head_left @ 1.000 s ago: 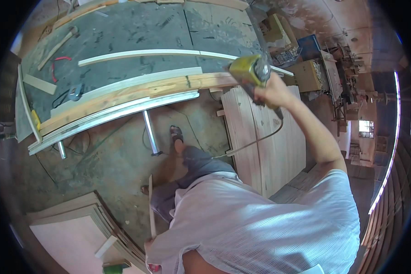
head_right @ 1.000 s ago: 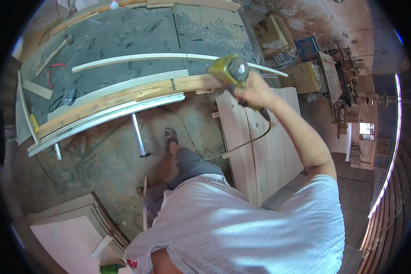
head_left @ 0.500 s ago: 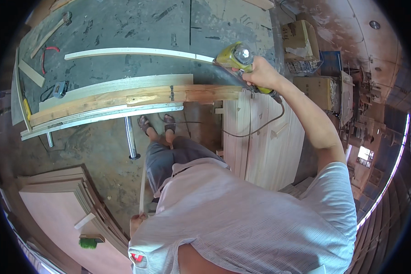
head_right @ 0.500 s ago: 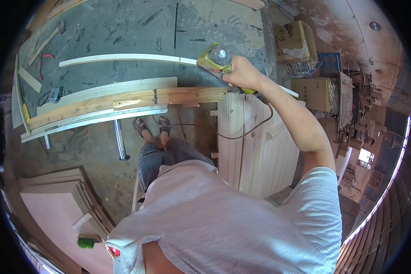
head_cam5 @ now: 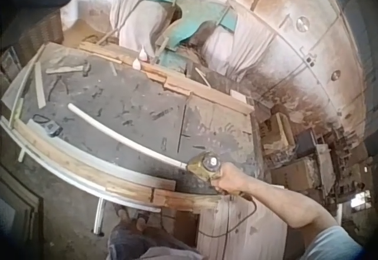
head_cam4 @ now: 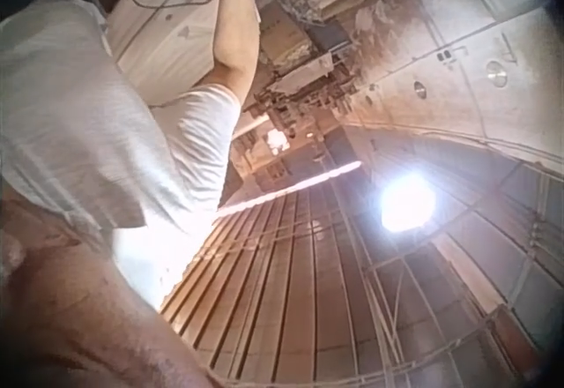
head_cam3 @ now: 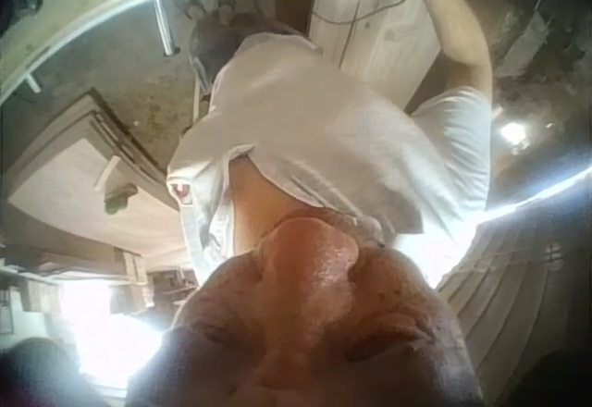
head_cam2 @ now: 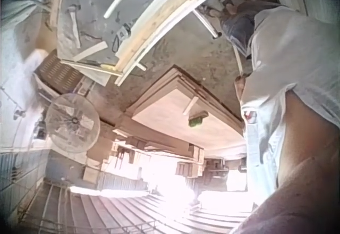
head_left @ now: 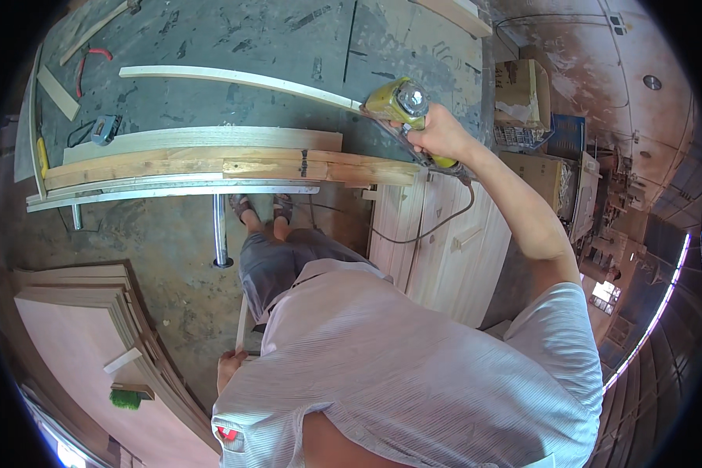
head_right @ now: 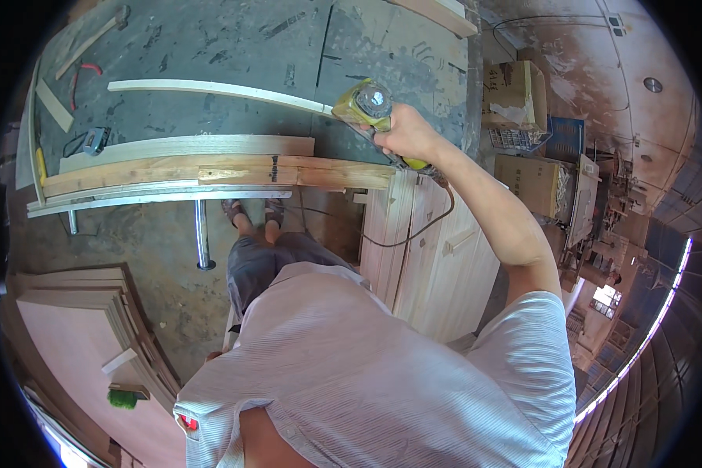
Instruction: Measuring and cutting wooden slats using a table saw.
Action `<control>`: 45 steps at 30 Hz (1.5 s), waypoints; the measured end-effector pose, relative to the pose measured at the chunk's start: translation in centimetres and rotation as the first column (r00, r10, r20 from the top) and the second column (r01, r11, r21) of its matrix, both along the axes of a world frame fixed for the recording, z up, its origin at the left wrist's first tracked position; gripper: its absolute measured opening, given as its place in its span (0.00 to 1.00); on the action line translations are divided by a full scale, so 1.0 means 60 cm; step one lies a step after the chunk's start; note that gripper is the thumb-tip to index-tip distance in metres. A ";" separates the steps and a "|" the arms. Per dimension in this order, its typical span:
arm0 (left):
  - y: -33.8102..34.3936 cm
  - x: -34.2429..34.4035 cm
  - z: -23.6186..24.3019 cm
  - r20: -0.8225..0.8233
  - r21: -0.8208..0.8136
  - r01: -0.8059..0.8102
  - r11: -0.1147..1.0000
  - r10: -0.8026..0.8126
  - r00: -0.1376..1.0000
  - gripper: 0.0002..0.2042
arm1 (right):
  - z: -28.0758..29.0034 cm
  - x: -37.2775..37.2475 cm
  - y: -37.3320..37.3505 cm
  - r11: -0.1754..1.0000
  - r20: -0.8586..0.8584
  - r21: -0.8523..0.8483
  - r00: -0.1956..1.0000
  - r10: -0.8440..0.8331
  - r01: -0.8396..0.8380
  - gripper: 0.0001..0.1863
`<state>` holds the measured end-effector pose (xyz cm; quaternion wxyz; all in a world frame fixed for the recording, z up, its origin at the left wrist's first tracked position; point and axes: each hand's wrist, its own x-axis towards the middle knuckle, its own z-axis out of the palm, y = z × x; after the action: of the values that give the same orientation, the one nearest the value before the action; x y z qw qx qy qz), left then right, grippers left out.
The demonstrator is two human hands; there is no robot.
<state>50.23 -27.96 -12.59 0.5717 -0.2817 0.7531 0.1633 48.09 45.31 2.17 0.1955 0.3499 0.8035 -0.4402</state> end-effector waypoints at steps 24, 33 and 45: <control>-0.029 -0.021 -0.048 0.051 0.092 0.143 0.985 -0.148 0.988 0.23 | 0.007 -0.002 -0.015 1.000 0.018 0.023 1.000 -0.022 0.022 0.14; -0.032 -0.017 -0.059 0.067 0.110 0.046 0.993 -0.054 0.996 0.28 | 0.056 0.002 -0.015 0.993 -0.001 0.060 0.995 -0.104 0.104 0.17; -0.037 0.000 -0.055 0.066 0.151 0.063 0.987 -0.074 0.995 0.29 | 0.078 -0.047 -0.028 0.996 0.048 0.081 0.998 -0.033 0.029 0.18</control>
<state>50.24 -30.21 -15.89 0.6228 -0.2179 0.7273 0.1892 45.27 43.65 6.86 0.1940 0.3806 0.8099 -0.4020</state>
